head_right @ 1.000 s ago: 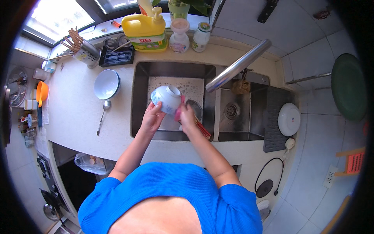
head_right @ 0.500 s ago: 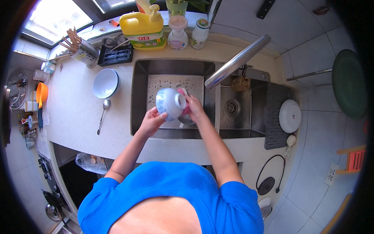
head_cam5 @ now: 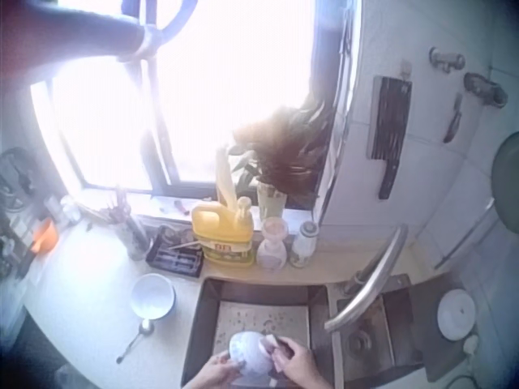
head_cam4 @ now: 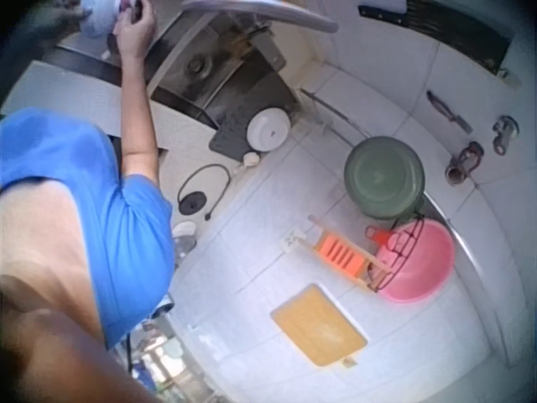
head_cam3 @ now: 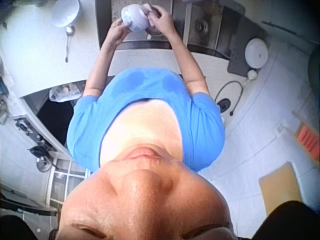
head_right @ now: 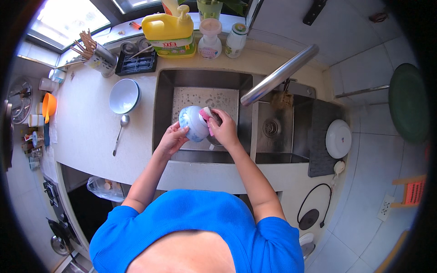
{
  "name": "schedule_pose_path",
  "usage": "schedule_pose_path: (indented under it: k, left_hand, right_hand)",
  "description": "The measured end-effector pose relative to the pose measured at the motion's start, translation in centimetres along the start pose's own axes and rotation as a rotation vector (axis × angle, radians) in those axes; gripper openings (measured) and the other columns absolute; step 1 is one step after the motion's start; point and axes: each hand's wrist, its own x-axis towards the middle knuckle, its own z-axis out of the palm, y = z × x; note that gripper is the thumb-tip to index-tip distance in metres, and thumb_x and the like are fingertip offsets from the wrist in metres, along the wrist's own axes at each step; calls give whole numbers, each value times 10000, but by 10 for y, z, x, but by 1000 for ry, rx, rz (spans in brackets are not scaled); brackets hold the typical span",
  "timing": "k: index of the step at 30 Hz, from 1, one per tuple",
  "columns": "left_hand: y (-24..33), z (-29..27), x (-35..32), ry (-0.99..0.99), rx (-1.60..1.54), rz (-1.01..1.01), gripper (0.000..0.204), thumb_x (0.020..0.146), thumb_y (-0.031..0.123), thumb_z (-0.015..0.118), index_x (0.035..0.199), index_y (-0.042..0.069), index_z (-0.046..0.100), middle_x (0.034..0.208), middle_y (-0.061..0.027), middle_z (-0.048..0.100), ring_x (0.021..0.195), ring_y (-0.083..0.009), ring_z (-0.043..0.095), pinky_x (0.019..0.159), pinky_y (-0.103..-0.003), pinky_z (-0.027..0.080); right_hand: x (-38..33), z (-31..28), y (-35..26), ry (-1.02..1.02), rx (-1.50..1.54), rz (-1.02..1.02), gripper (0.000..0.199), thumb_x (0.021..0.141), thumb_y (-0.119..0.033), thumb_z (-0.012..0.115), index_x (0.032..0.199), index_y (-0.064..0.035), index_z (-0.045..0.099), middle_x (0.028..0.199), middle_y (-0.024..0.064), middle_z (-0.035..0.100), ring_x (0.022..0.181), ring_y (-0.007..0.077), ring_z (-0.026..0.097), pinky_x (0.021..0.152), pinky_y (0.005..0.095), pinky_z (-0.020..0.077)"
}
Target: The person walks from the living room into the kitchen and begins washing dishes at the sink. They use a pink sponge to scrub a bowl, a plate, chopsticks, a spoon, and a metal pot, then rinse each item under running water and place them aside.
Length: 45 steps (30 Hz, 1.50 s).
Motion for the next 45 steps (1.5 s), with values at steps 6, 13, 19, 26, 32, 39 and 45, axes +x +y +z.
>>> schedule_pose_path:
  k: [6, 13, 19, 26, 32, 39, 45]
  left_hand:
    - [8, -7, -13, -33, -35, -40, 310, 791, 54, 581, 1084, 20, 487, 977, -72, 577, 907, -166, 565, 844, -369, 451]
    - [37, 15, -29, -11, 708, 6, 211, 802, 53, 572, 995, -25, 543, 831, -38, 602, 744, -83, 552, 669, -249, 453]
    - [140, 49, -81, 248, 1567, 545, 128, 743, -7, 536, 870, -12, 540, 763, -227, 575, 736, -330, 590, 627, -354, 472]
    - [188, -31, -68, 380, 1997, 548, 78, 748, -5, 513, 826, -13, 518, 786, -218, 568, 747, -376, 555, 644, -433, 442]
    - [177, -52, -58, 369, 2047, 479, 155, 753, 8, 500, 905, 1, 531, 806, -218, 573, 781, -368, 550, 673, -434, 430]
    - [123, 0, -39, 337, 1894, 1129, 206, 732, -26, 503, 929, 5, 555, 779, -143, 595, 776, -289, 578, 713, -366, 451]
    - [-97, 16, 50, 342, -26, -824, 430, 844, 339, 506, 1081, -14, 448, 1189, -222, 431, 1059, -309, 491, 860, -413, 435]
  right_hand:
    - [4, -21, 3, -335, -239, -203, 278, 676, -89, 563, 943, -29, 607, 958, 121, 598, 886, 281, 554, 789, 337, 438]
    - [-9, -39, 17, -497, -329, -25, 282, 687, -49, 536, 961, -12, 593, 874, 132, 605, 787, 232, 579, 718, 306, 453]
    - [-39, -60, 42, -273, -115, 293, 299, 735, -78, 569, 1018, 19, 559, 936, 96, 603, 867, 144, 558, 762, 251, 432]
    - [-50, -55, 60, -250, 142, 387, 328, 792, -108, 585, 1080, 32, 513, 971, 65, 566, 859, 109, 527, 745, 230, 422]
    - [-43, -61, 73, -36, 409, 435, 378, 806, -131, 582, 1123, 45, 472, 992, 78, 553, 875, 117, 524, 753, 233, 421]
    - [-42, -87, 67, 112, 572, 492, 343, 825, -141, 559, 1115, 24, 477, 993, 65, 550, 883, 119, 526, 740, 245, 423]
    - [-36, -83, 47, 140, 826, 501, 295, 841, -143, 531, 1100, -9, 482, 967, 60, 554, 857, 138, 543, 731, 278, 449]
